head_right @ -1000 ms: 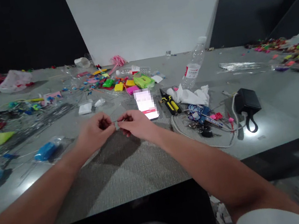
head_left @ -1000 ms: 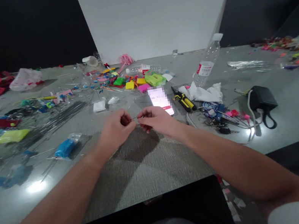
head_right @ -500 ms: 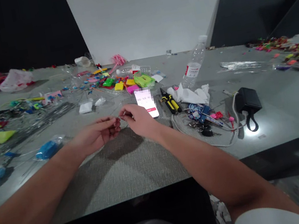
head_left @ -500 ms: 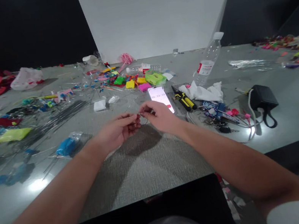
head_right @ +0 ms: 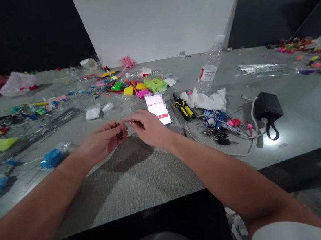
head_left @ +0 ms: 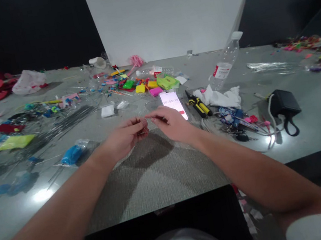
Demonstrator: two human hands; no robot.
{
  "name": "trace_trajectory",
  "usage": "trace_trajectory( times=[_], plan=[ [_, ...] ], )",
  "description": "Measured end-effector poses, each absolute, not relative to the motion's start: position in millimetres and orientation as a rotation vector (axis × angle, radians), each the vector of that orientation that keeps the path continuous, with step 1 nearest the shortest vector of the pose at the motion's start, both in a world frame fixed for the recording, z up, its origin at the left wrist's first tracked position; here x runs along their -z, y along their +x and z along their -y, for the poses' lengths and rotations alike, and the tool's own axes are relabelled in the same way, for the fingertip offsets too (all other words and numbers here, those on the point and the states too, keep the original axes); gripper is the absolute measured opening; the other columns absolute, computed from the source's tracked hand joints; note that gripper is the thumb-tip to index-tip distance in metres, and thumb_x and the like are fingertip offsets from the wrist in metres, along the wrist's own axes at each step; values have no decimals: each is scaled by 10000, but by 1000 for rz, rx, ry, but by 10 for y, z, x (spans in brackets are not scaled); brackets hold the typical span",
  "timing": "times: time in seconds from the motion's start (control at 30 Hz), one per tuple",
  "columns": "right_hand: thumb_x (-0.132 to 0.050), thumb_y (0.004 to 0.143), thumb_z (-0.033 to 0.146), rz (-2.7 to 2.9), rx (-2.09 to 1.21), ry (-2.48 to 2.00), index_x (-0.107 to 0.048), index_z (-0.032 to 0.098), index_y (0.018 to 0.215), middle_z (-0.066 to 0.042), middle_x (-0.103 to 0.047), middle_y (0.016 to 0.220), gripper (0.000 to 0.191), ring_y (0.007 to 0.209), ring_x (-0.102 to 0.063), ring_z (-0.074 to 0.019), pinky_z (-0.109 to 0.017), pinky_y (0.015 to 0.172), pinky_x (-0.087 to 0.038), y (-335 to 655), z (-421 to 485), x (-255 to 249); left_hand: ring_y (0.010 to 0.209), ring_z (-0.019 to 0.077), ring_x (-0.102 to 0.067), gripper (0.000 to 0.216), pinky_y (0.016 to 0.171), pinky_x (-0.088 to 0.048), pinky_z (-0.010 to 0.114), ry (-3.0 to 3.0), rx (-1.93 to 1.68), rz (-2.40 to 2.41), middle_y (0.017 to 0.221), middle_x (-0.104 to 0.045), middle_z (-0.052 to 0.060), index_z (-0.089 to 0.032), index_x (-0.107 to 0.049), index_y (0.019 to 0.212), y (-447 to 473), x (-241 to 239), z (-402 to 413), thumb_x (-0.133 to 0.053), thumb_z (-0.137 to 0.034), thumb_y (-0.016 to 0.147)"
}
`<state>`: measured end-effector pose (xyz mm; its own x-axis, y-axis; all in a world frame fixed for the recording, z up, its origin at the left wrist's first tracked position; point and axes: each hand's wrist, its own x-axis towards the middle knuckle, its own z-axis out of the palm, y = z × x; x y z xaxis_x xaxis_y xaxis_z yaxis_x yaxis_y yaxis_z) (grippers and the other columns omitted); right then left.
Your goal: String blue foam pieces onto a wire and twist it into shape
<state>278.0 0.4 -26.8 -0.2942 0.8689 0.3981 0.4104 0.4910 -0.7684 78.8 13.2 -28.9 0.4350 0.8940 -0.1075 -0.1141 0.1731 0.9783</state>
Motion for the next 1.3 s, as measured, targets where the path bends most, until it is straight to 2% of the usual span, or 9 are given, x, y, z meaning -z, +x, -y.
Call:
trace_trajectory(
  times=[0.1,0.23,0.4,0.5,0.6,0.7,0.9,1.1,1.3],
  plan=[
    [-638,914,274,1709,-932,-1126,-722,236,1016,-14,-640,812,138,728,-572,-153,-306,682,-461,2748,3,308,690,139,-553,104,679,-447,272,1363,-932,-932,742,-605,-4,-193,-663,818,795,327,-159,-748,-252,818],
    [-661,903,301,1616,-1147,-1177,-681,208,931,-8,-635,702,99,530,-542,-120,-279,487,-456,2706,-11,369,705,166,-490,69,658,-374,283,1605,-1005,-1015,732,-586,2,-209,-688,801,776,339,-160,-751,-181,806],
    [-647,917,270,1558,-1283,-1175,-652,198,861,-29,-654,715,91,527,-580,-122,-290,471,-528,2693,-38,384,824,184,-485,64,767,-391,281,1711,-1022,-1008,828,-602,20,-221,-747,799,738,312,-144,-770,-160,797],
    [-609,940,279,1582,-1251,-1156,-642,196,871,-20,-637,717,113,531,-577,-117,-291,499,-534,2712,-64,398,826,175,-533,52,786,-423,277,1636,-978,-985,850,-664,20,-226,-784,861,735,303,-159,-779,-201,815],
    [-578,951,278,1639,-1135,-1138,-635,206,922,-4,-617,713,96,547,-562,-122,-291,530,-495,2739,-85,401,806,175,-613,141,770,-483,297,1468,-909,-943,872,-729,44,-211,-795,933,737,287,-170,-772,-319,844],
    [-592,944,275,1733,-955,-1086,-643,224,933,-8,-635,777,73,684,-581,-147,-305,655,-471,2761,-68,348,822,180,-662,254,751,-528,308,1252,-874,-887,882,-740,61,-197,-781,909,729,259,-163,-752,-442,853],
    [-582,937,201,1921,-706,-965,-667,224,895,-27,-662,881,97,850,-573,-183,-335,818,-424,2798,-10,201,705,130,-618,204,688,-519,272,1009,-724,-780,770,-668,21,-168,-726,828,718,206,-106,-859,-298,746],
    [-580,935,193,1981,-556,-914,-680,190,916,-35,-683,876,102,818,-577,-170,-319,786,-433,2810,-44,243,775,145,-634,176,706,-515,285,970,-658,-745,909,-678,37,-174,-722,932,725,169,-70,-781,-310,838],
    [-627,922,234,1864,-746,-966,-677,182,906,-1,-658,758,74,678,-566,-126,-269,639,-444,2779,-32,274,706,114,-574,167,685,-475,236,1092,-756,-769,731,-622,10,-155,-693,775,748,184,-76,-778,-291,823]
  ],
)
